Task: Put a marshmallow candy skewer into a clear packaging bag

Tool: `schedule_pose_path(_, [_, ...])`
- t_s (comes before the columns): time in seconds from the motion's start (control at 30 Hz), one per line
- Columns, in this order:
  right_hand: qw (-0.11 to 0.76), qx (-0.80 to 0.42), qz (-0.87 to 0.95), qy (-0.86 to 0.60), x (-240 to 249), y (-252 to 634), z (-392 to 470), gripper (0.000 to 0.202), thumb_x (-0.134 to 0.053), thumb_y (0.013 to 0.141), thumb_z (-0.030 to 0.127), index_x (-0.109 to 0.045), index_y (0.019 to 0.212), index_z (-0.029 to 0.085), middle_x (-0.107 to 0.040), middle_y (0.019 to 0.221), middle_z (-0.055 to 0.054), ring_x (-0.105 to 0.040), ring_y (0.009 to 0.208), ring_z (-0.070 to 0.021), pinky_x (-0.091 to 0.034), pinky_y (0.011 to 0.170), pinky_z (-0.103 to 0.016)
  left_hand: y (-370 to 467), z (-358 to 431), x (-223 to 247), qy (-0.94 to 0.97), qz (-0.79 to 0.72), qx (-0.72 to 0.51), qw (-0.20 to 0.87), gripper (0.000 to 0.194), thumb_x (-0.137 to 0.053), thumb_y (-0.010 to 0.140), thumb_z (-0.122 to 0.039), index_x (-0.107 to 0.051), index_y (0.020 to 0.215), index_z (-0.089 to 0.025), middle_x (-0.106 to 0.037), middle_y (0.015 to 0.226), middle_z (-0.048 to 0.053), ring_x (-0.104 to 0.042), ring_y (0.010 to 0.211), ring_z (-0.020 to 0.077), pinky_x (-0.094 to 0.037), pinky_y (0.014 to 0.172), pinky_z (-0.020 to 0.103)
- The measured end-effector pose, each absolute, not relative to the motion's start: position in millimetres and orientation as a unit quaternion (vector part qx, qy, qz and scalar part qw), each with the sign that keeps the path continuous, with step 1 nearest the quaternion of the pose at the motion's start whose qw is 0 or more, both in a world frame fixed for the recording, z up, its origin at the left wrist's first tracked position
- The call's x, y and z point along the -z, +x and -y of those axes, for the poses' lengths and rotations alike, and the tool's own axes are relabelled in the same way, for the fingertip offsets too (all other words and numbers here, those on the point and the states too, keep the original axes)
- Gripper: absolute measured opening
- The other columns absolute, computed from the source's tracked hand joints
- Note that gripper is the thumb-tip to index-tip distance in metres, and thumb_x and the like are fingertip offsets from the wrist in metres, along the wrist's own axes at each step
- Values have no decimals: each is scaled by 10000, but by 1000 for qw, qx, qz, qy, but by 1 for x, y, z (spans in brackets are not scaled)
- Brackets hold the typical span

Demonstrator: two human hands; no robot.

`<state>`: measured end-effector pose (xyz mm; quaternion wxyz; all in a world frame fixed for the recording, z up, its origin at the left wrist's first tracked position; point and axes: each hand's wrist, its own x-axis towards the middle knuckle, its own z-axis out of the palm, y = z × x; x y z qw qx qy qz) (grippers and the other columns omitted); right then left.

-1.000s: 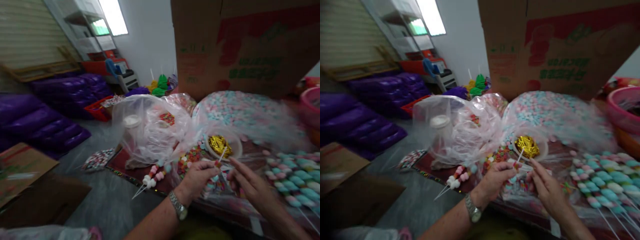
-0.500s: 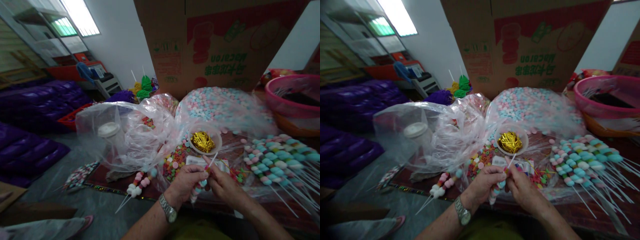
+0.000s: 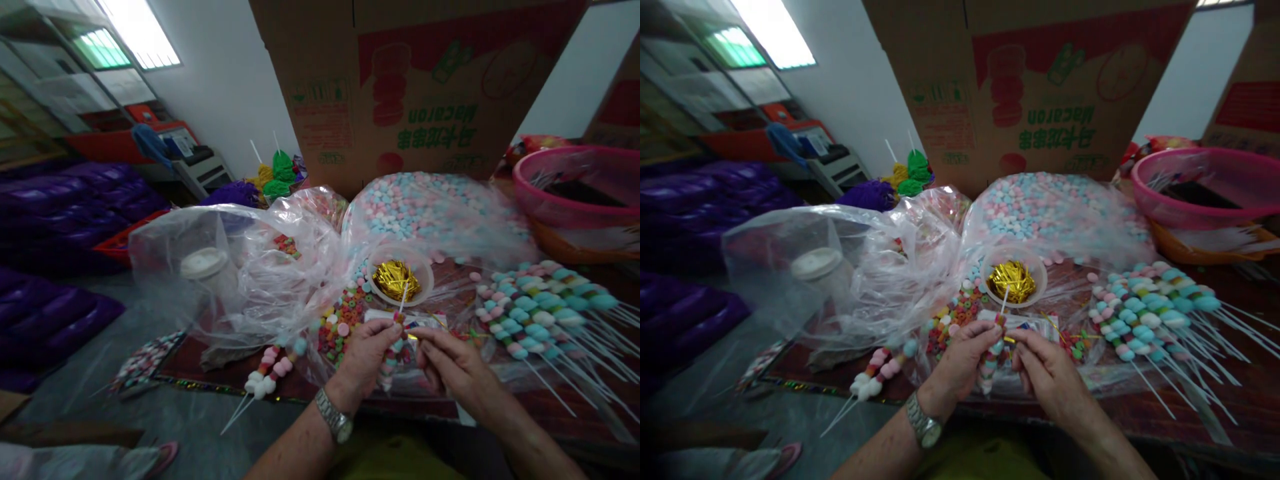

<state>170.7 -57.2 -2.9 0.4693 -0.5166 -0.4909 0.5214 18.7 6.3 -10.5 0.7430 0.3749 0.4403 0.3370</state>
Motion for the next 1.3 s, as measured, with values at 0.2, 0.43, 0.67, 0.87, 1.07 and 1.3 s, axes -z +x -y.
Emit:
schedule_pose_path(0.2, [478, -529, 458, -531, 15, 168, 56, 608, -481, 858, 481, -297, 1352, 177, -543, 693, 15, -471, 483, -119, -383, 421, -228, 12, -1, 7, 346, -377, -308, 802, 304, -797, 538, -337, -629, 639, -105, -544, 519, -20, -421, 418, 37, -294, 403, 155])
schedule_pose_path(0.43, [418, -557, 468, -544, 33, 162, 53, 512, -517, 820, 532, -442, 1162, 158, -527, 532, 45, -406, 412, -104, -266, 388, -190, 21, 2, 11, 342, -415, -302, 787, 349, -806, 493, -367, -639, 648, -102, -548, 519, -17, -409, 396, 38, -281, 383, 160])
schedule_pose_path(0.67, [493, -336, 527, -605, 10, 182, 61, 224, -504, 845, 388, -626, 848, 200, -568, 666, -13, -521, 610, -157, -425, 560, -250, 21, -4, 16, 317, -428, -306, 789, 303, -737, 580, -361, -624, 728, -122, -559, 548, -5, -497, 453, 95, -372, 439, 199])
schedule_pose_path(0.87, [439, -307, 611, -583, 18, 148, 47, 422, -363, 873, 301, -535, 1235, 168, -561, 681, -31, -534, 617, -183, -441, 579, -288, 26, 5, 17, 412, -484, -298, 713, 284, -640, 655, -387, -649, 762, -124, -499, 564, -18, -408, 452, 69, -245, 365, 151])
schedule_pose_path(1.07, [376, -285, 638, -609, 30, 145, 44, 559, -329, 880, 249, -249, 1416, 113, -545, 632, -2, -509, 546, -174, -395, 526, -272, 16, 10, 23, 495, -465, -281, 678, 171, -506, 722, -264, -618, 692, -137, -502, 625, -12, -431, 536, 81, -329, 464, 163])
schedule_pose_path(1.3, [401, -190, 621, -647, 40, 141, 48, 454, -358, 870, 281, -433, 1285, 111, -623, 707, -70, -585, 612, -225, -445, 559, -306, 13, 9, 26, 530, -388, -296, 693, 269, -541, 790, -375, -636, 759, -125, -501, 645, -11, -435, 583, 79, -334, 529, 168])
